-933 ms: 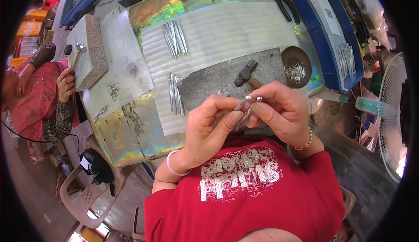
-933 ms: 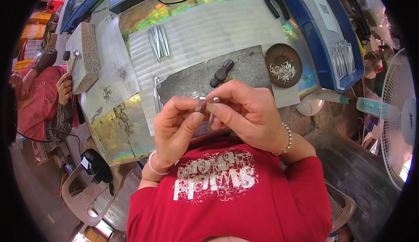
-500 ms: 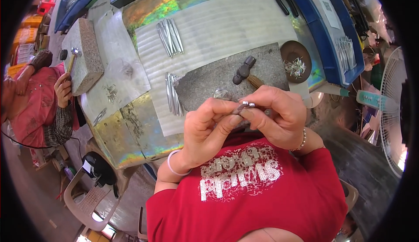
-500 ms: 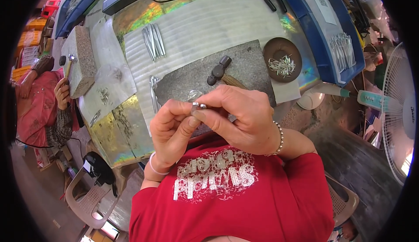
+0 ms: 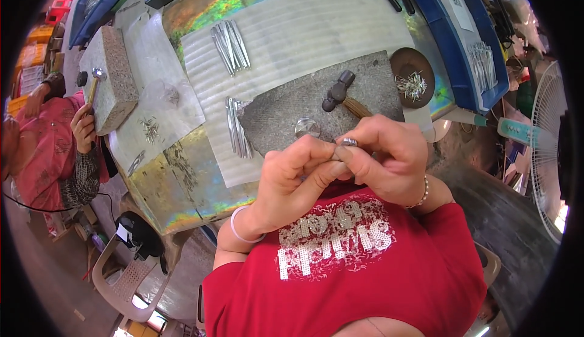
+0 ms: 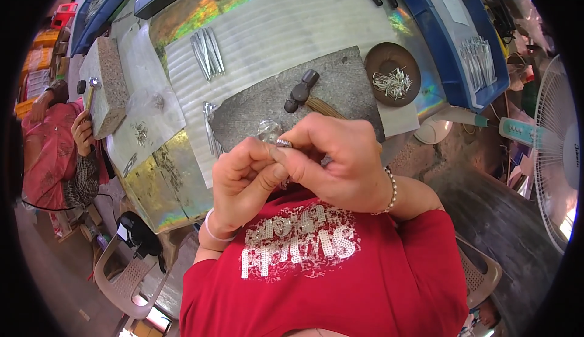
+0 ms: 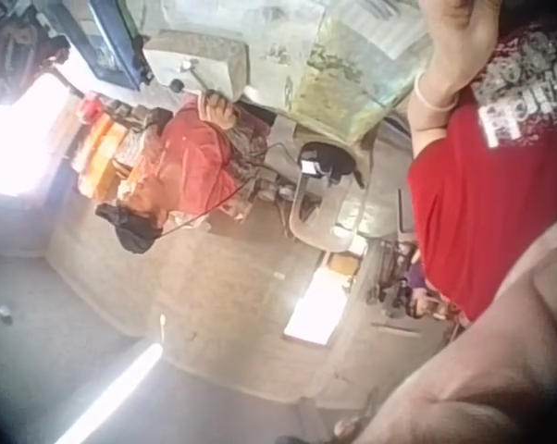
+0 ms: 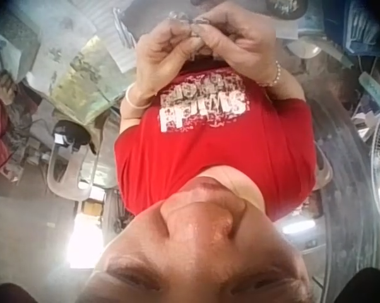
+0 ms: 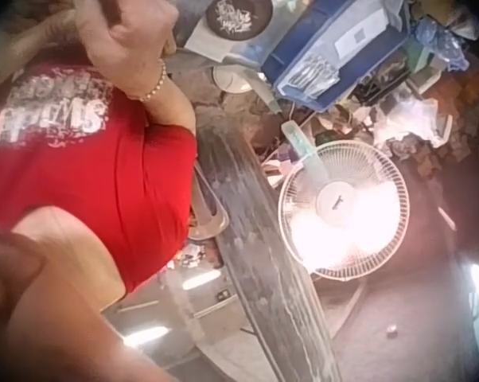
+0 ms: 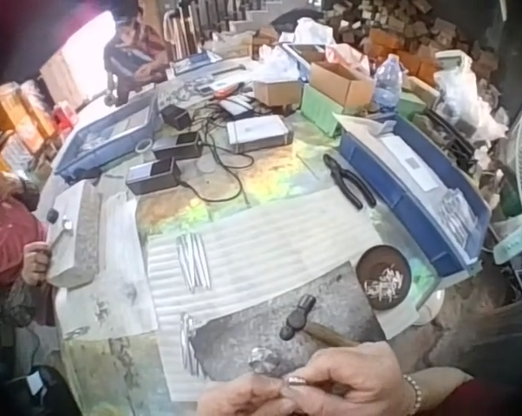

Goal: The recorder is using a hammer and a metal punch tool to shape small metal components on a stone block within a workshop setting.

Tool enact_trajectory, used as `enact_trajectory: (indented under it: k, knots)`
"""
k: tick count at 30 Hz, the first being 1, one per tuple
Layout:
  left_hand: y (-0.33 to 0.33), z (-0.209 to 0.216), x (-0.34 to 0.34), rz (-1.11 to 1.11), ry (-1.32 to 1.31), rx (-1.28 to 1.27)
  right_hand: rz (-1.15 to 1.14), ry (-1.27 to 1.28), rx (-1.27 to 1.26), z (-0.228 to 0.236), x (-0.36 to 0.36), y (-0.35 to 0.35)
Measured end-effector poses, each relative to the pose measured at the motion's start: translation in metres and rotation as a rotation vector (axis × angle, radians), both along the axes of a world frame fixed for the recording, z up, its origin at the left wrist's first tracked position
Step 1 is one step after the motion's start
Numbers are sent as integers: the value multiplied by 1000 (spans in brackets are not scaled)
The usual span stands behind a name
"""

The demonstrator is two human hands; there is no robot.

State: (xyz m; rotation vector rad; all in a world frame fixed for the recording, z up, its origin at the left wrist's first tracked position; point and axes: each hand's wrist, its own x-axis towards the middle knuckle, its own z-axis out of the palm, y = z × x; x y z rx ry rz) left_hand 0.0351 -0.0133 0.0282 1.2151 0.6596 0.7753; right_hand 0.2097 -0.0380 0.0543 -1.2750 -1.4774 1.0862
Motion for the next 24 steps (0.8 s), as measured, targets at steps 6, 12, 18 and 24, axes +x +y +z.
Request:
enact_trajectory:
  k: [6, 12, 18, 24]
  knots:
    - [7, 2, 2, -129, 40, -191, -75, 495, -444, -4, 6, 6]
    - [28, 14, 10, -316, 111, -424, -139, 652, -604, -15, 15, 11]
    - [32, 20, 18, -350, 144, -449, -203, 654, -571, -15, 15, 4]
    - [36, 34, 21, -439, 176, -372, -255, 750, -491, -13, 11, -10]
